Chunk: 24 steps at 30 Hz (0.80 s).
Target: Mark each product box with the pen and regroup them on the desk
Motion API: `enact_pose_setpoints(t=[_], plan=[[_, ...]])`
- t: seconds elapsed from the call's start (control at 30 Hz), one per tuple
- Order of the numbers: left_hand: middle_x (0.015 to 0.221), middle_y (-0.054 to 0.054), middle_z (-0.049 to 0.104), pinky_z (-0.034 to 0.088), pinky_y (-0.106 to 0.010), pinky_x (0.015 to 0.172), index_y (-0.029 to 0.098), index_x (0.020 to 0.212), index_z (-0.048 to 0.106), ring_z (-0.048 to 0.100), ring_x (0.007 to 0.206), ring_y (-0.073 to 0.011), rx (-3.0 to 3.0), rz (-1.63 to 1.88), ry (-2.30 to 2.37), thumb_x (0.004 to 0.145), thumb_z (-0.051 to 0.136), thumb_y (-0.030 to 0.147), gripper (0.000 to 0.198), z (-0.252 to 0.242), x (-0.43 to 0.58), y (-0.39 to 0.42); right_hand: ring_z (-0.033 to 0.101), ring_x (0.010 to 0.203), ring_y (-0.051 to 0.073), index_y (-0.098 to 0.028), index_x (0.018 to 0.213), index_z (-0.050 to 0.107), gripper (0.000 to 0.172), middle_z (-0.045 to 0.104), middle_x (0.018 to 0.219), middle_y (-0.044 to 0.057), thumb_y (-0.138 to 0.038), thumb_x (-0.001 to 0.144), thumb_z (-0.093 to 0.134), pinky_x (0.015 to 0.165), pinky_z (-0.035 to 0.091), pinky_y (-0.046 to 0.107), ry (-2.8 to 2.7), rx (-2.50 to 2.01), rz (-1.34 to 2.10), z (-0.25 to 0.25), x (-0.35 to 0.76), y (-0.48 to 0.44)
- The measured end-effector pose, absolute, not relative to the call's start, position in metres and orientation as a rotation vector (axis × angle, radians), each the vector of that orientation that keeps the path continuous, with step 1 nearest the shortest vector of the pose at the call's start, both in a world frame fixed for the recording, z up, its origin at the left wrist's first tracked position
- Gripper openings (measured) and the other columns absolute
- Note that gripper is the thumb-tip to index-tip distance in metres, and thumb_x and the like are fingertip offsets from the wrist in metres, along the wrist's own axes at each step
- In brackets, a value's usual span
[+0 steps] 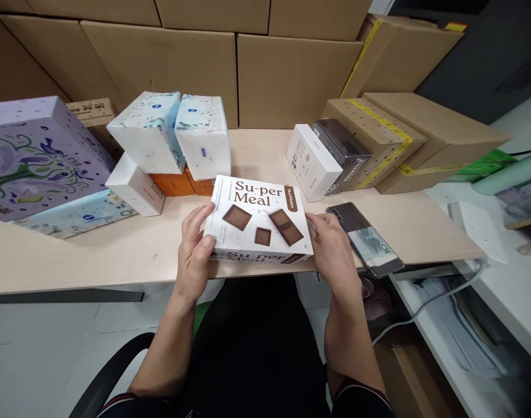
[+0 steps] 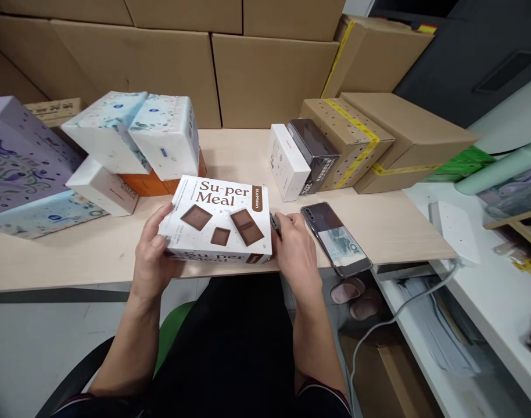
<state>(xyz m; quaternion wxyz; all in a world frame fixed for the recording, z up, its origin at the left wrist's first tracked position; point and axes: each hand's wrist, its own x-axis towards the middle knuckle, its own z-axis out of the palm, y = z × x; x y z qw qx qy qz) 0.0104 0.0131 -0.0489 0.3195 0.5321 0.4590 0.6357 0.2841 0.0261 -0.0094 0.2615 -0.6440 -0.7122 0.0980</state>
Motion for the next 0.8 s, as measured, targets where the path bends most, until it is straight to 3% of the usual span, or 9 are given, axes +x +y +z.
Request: enact_pose_setpoints(t=[0.1, 0.27, 0.37, 0.47, 0.57, 0.67, 0.8], plan=[[0.149, -0.009, 0.056, 0.048, -0.056, 0.117, 0.034, 0.140, 0.065, 0.047, 0.146, -0.0363, 1.455, 1.662, 1.229, 0.090, 0.064, 0.070, 0.061, -0.047, 0.012, 0.010, 0.066, 0.085, 0.025, -0.014, 0.113, 0.071, 0.029, 0.064, 0.113, 0.016, -0.010, 0.093, 0.051, 0.069, 0.044, 0.034, -2.116, -1.964, 0.220, 0.002, 0.280, 0.027], [0.142, -0.009, 0.058, 0.047, -0.055, 0.116, 0.033, 0.144, 0.063, 0.050, 0.142, -0.0354, 1.603, 1.641, 1.269, 0.092, 0.059, 0.073, 0.065, -0.039, 0.015, 0.005, 0.062, 0.076, 0.021, -0.013, 0.102, 0.070, 0.034, 0.064, 0.108, 0.014, 0.005, 0.078, 0.055, 0.063, 0.034, 0.032, -2.207, -2.083, 0.094, 0.008, 0.275, 0.030], [0.136, -0.008, 0.059, 0.051, -0.053, 0.111, 0.034, 0.145, 0.064, 0.053, 0.137, -0.0339, 1.685, 1.639, 1.281, 0.094, 0.056, 0.073, 0.065, -0.035, 0.017, 0.003, 0.058, 0.070, 0.020, -0.014, 0.100, 0.071, 0.019, 0.064, 0.103, 0.014, -0.010, 0.091, 0.054, 0.063, 0.035, 0.033, -2.040, -2.053, 0.042, -0.002, 0.283, 0.032], [0.135, -0.009, 0.058, 0.055, -0.051, 0.105, 0.034, 0.146, 0.063, 0.054, 0.134, -0.0334, 1.723, 1.612, 1.295, 0.095, 0.054, 0.074, 0.065, -0.032, 0.019, 0.001, 0.059, 0.074, 0.022, -0.014, 0.101, 0.071, 0.023, 0.065, 0.098, 0.013, -0.028, 0.099, 0.052, 0.067, 0.042, 0.035, -1.794, -1.922, 0.007, -0.016, 0.298, 0.034], [0.136, -0.010, 0.058, 0.057, -0.050, 0.102, 0.033, 0.147, 0.062, 0.054, 0.133, -0.0337, 1.742, 1.578, 1.316, 0.096, 0.053, 0.073, 0.066, -0.032, 0.021, 0.001, 0.060, 0.074, 0.021, -0.018, 0.098, 0.069, 0.020, 0.066, 0.086, 0.006, -0.037, 0.096, 0.061, 0.072, 0.048, 0.037, -1.501, -1.667, 0.085, -0.021, 0.308, 0.036], [0.138, -0.010, 0.058, 0.058, -0.048, 0.099, 0.035, 0.148, 0.060, 0.055, 0.132, -0.0325, 1.760, 1.576, 1.296, 0.097, 0.054, 0.070, 0.062, -0.032, 0.021, 0.000, 0.060, 0.063, 0.015, -0.023, 0.095, 0.067, 0.023, 0.063, 0.073, -0.003, -0.045, 0.092, 0.069, 0.066, 0.050, 0.033, -1.034, -1.315, 0.319, -0.014, 0.307, 0.035], [0.142, -0.008, 0.058, 0.059, -0.045, 0.097, 0.040, 0.150, 0.058, 0.055, 0.132, -0.0308, 1.785, 1.565, 1.260, 0.099, 0.055, 0.066, 0.057, -0.033, 0.021, 0.000, 0.063, 0.063, 0.011, -0.023, 0.084, 0.064, 0.026, 0.065, 0.072, -0.005, -0.044, 0.084, 0.078, 0.062, 0.054, 0.026, -0.742, -0.884, 0.649, 0.003, 0.297, 0.035]])
